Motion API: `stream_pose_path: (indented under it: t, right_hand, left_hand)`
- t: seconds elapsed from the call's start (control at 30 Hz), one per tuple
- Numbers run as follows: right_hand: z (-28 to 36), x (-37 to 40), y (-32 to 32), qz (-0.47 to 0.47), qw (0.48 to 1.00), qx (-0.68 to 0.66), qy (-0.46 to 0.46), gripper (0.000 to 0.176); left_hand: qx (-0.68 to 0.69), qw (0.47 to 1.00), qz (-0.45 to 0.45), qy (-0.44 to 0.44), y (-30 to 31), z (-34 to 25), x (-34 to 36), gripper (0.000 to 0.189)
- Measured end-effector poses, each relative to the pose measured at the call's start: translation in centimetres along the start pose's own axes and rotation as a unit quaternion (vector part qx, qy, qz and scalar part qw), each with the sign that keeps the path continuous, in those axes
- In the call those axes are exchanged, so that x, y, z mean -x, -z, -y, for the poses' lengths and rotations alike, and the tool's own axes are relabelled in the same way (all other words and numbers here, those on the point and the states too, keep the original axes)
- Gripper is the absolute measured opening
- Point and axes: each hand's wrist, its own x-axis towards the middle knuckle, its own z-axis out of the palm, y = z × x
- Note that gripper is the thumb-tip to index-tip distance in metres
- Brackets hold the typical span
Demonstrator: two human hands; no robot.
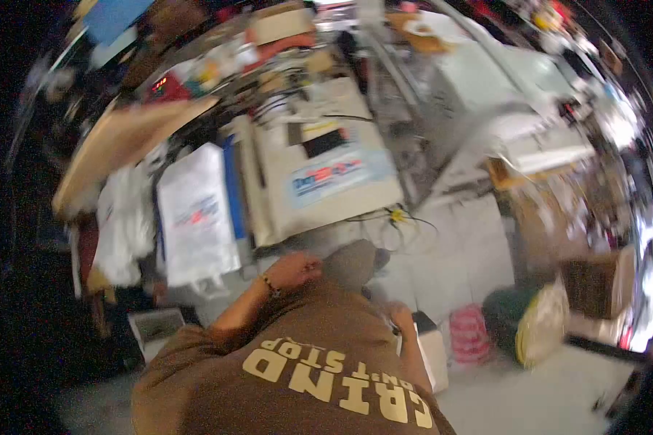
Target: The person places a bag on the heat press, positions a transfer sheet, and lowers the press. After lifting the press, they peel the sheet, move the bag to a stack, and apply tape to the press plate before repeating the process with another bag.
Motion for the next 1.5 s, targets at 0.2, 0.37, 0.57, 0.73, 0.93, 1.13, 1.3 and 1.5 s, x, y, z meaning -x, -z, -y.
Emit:
stream_pose_path:
  t: [0.2, 0.37, 0.57, 0.73, 0.93, 1.13, 1.3, 1.5]
  right_hand:
    - [6.1, 1.8, -2.4, 0.088, 0.994, -0.055, -0.042, 0.028]
    - [9.8, 0.3, -4.9, 0.082, 0.995, -0.021, -0.047, 0.02]
    - [23.4, -3.5, -9.6, -0.029, 0.981, 0.116, 0.155, 0.028]
    - [44.2, -3.8, -15.9, -0.079, 0.973, 0.138, 0.167, 0.045]
    - [53.0, -5.8, -23.7, -0.156, 0.946, 0.16, 0.235, 0.042]
    - [52.9, -6.2, -26.0, -0.147, 0.944, 0.218, 0.2, 0.058]
    - [51.1, -7.0, -26.0, -0.107, 0.957, 0.17, 0.207, 0.057]
    - [49.8, -7.6, -26.0, -0.125, 0.95, 0.163, 0.236, 0.057]
  left_hand:
    - [0.054, 0.977, -0.193, 0.068, 6.3, 3.0, 9.6, 0.029]
    - [0.153, 0.935, -0.292, 0.128, 10.3, 10.4, 16.4, 0.018]
    - [0.016, 0.894, -0.425, 0.14, 15.6, 22.1, 20.6, 0.014]
    - [-0.065, 0.858, -0.499, 0.103, 16.9, 31.5, 20.6, 0.032]
    - [-0.081, 0.845, -0.512, 0.126, 15.8, 34.5, 19.5, 0.042]
    - [0.013, 0.824, -0.549, 0.137, 16.5, 33.3, 19.0, 0.026]
    - [-0.077, 0.833, -0.542, 0.079, 16.2, 31.2, 19.1, 0.019]
    - [-0.097, 0.856, -0.507, -0.04, 13.7, 27.8, 19.4, 0.009]
